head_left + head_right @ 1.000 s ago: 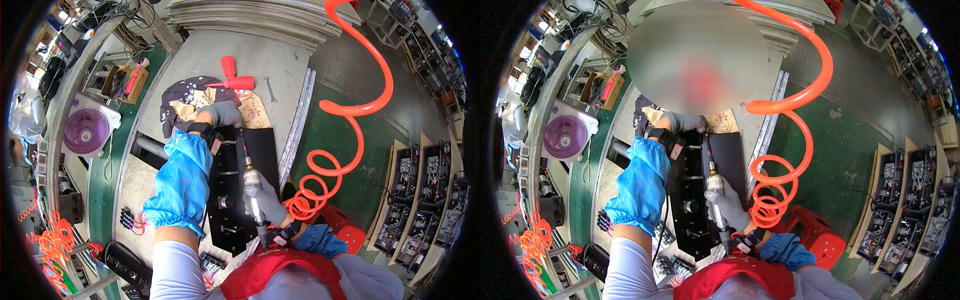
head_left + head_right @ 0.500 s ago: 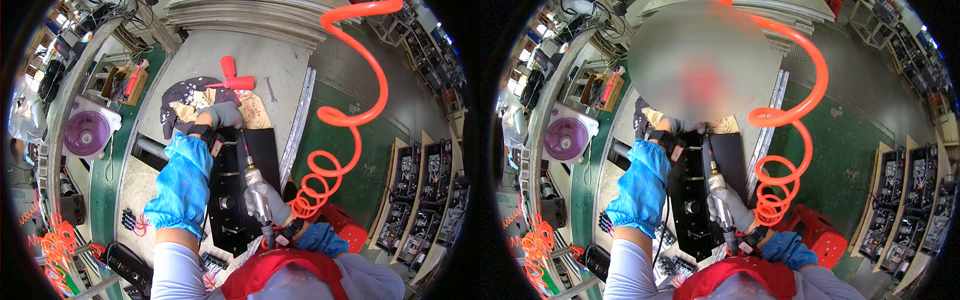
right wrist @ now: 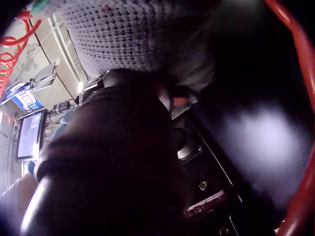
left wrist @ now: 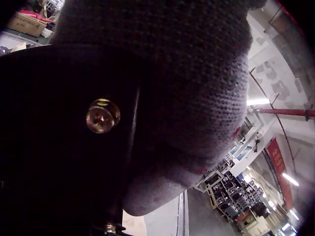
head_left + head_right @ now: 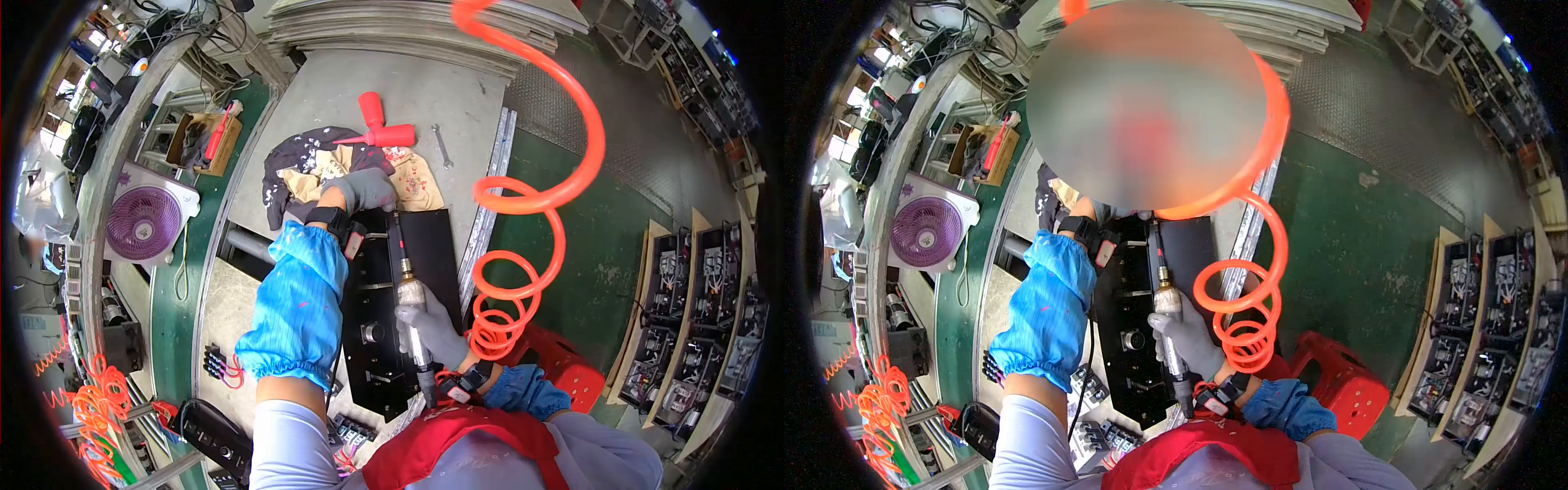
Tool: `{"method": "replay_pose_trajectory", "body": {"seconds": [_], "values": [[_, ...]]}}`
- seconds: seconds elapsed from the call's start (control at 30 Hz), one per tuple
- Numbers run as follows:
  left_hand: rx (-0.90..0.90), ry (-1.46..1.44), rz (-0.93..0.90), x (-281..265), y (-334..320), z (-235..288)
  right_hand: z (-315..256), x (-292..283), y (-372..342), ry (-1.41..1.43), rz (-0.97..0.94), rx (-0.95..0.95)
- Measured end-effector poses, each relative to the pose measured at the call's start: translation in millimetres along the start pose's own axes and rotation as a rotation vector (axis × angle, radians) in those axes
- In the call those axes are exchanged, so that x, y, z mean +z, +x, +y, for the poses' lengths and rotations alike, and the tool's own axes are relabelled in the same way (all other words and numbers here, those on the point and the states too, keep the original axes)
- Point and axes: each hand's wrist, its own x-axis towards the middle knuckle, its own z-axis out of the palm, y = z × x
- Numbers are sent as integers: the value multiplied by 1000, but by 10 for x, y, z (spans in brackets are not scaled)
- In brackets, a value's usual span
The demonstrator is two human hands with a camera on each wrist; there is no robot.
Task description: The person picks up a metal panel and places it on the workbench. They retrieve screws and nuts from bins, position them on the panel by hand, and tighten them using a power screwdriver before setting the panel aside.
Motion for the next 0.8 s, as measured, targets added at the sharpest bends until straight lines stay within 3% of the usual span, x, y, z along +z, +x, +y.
{"method": "replay_pose_trajectory", "body": {"seconds": [0.07,0.17,0.27,0.37,0.47,0.63,0.8], "values": [[125,141,15,-23,3,-12,9,-6,-7,-11,1,1],[-43,88,-41,-99,-65,162,6,-17,-19,-37,4,1],[148,132,-33,21,70,-106,-28,11,-48,-46,0,-12],[4,62,-45,37,86,-104,-25,-3,-66,-53,-13,-14],[187,198,15,30,66,-121,20,-55,-50,-90,-14,-12],[-104,51,-41,-136,-112,245,-37,-5,-103,-76,-17,-31],[-132,-58,-35,-57,-20,89,-71,-5,-135,-80,-23,-12]]}}
